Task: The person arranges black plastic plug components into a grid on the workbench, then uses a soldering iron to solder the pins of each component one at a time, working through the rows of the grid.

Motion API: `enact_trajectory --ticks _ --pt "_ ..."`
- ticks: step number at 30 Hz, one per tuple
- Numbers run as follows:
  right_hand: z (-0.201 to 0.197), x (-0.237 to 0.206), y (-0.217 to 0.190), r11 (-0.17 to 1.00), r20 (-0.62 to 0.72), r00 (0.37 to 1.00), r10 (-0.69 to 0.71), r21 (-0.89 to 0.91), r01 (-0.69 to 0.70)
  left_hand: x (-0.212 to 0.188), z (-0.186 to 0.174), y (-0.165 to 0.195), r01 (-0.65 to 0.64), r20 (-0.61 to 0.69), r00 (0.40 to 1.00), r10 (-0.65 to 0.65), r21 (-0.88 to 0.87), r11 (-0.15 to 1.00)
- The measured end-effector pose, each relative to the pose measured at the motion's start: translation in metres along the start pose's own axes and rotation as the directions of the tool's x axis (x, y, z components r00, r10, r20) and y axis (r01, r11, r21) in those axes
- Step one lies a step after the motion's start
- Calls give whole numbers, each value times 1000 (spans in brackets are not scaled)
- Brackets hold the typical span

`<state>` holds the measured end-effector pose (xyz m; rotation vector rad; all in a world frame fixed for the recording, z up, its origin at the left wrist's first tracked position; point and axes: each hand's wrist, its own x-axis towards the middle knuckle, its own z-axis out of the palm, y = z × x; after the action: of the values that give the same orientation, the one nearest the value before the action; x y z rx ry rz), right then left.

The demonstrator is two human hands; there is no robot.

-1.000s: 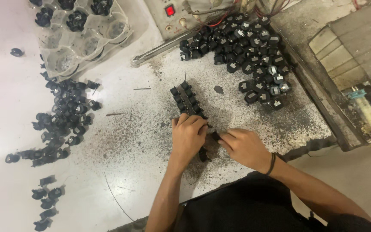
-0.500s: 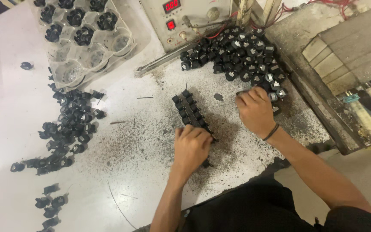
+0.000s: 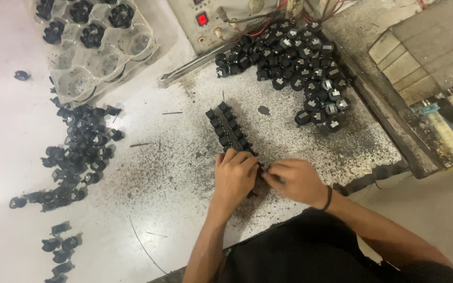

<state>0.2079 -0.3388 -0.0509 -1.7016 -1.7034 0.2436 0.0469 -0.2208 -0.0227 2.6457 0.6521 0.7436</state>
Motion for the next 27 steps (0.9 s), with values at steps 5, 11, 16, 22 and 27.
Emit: enact_trajectory --ticks 5,11,16,22,27 --pt "-32 20 64 728 -252 963 99 -641 -242 -4 -2 6 -95 -5 995 97 141 985" --pt "-33 17 73 824 -298 940 166 -483 -298 -14 -2 21 -59 86 995 56 40 997" --pt "-34 24 71 852 -357 913 196 -398 -339 -12 1 28 -41 72 997 36 72 997" --pt "-47 2 36 951 116 971 208 -255 -173 -16 -2 21 -17 -5 1000 17 1 1000" --pt "-37 -34 -12 966 147 981 -124 -210 154 -17 -2 15 8 -10 1000 -8 -75 997"
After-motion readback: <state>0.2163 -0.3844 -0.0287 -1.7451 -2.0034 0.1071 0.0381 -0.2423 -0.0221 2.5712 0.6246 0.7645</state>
